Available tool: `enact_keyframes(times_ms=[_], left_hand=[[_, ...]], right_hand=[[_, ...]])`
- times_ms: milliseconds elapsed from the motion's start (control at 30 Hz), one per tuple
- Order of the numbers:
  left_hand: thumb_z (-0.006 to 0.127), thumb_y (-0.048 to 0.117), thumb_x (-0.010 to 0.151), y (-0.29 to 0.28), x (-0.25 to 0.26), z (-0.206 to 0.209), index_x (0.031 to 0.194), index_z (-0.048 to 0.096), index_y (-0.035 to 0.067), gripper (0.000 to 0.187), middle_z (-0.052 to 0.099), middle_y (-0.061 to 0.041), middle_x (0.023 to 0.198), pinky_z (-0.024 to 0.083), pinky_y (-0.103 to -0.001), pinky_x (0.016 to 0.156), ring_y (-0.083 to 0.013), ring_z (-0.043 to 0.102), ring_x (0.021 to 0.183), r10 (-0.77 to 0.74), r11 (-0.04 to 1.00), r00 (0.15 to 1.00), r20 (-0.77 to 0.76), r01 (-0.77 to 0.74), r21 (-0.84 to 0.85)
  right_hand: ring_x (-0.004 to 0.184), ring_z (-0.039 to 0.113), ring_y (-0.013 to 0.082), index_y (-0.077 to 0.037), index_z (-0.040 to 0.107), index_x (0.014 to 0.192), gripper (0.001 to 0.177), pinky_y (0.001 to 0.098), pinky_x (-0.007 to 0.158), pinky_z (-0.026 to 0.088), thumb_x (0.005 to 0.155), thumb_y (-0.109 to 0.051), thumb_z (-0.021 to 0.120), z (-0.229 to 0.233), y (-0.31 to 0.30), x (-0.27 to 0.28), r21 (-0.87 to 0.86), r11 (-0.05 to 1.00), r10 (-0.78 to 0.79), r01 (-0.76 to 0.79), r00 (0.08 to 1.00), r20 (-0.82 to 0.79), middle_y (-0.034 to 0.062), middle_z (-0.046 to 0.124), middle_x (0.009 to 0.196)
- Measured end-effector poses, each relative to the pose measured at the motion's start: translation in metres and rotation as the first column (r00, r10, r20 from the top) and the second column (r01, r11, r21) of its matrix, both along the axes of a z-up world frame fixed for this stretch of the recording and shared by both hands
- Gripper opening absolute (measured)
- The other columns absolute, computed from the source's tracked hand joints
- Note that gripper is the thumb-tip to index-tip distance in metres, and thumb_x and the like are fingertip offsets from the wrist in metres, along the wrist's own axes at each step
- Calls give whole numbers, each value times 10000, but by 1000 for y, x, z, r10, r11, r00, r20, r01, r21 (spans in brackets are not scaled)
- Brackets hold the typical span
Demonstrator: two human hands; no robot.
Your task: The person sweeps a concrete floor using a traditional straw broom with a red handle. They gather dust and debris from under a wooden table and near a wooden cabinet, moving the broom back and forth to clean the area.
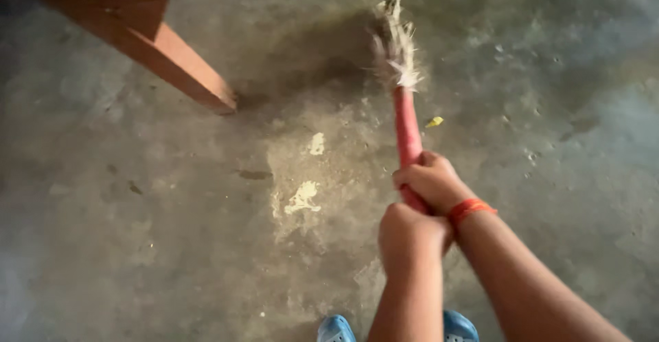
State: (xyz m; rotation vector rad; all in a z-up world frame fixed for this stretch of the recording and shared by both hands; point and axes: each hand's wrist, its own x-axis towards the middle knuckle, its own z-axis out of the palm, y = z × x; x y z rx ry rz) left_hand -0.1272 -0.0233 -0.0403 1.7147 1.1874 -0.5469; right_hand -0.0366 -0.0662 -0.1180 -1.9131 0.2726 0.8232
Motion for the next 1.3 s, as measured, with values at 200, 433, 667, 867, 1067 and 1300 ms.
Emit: enact_keyframes(times_ms=[200, 433, 667, 867, 1067, 1300], left_hand=[[719, 179, 727, -6, 26, 18, 1040, 747, 45, 342, 755, -196, 999, 602, -392, 853, -322, 754, 977, -146, 982, 982, 119, 158, -104], [747, 271, 768, -7, 57, -7, 1284, 692, 218, 522, 749, -88, 1219, 587, -365, 896, -265, 726, 1128, -485, 869, 875, 4, 482, -111], [750, 325, 810, 39, 40, -3, 1446, 505, 393, 685, 715, -54, 1296, 619, -338, 872, -235, 748, 1126, -436, 897, 899, -32, 431, -102], [745, 301, 791, 94, 15, 24, 1390, 555, 323, 629, 730, -74, 1254, 619, -356, 867, -253, 752, 1102, -291, 956, 956, 32, 292, -20], [739, 278, 772, 101, -7, 47, 1335, 604, 253, 580, 745, -94, 1212, 620, -373, 862, -271, 756, 1079, -192, 981, 977, 88, 191, 26], [733, 252, 749, 56, 3, 70, 1270, 661, 171, 532, 762, -118, 1162, 621, -393, 856, -293, 761, 1052, -180, 983, 971, 160, 183, -2]], right_hand=[[751, 650, 188, -3, 711, 1051, 306, 374, 658, 526, 789, -159, 733, 35, -35, 19, -42, 989, -136, 141, 985, 104, 94, 708, 897], [781, 657, 204, 20, 701, 1054, 299, 388, 674, 524, 835, -183, 724, 35, -54, 11, 23, 946, -321, 324, 942, -97, 113, 707, 934], [781, 659, 206, 31, 697, 1039, 298, 387, 670, 525, 830, -180, 727, 15, -18, -18, -23, 964, -266, 266, 953, -142, 115, 708, 933], [781, 661, 208, 40, 693, 1026, 298, 386, 667, 527, 827, -178, 730, 32, 43, -23, 4, 987, -162, 163, 980, -113, 116, 708, 933], [781, 663, 210, 49, 689, 1014, 298, 386, 663, 528, 823, -176, 733, 54, 80, -28, 70, 994, -85, 90, 994, -69, 118, 708, 932], [782, 665, 212, 59, 684, 999, 299, 385, 659, 530, 819, -174, 736, 89, 40, -5, 71, 991, -116, 113, 993, 34, 119, 709, 931]])
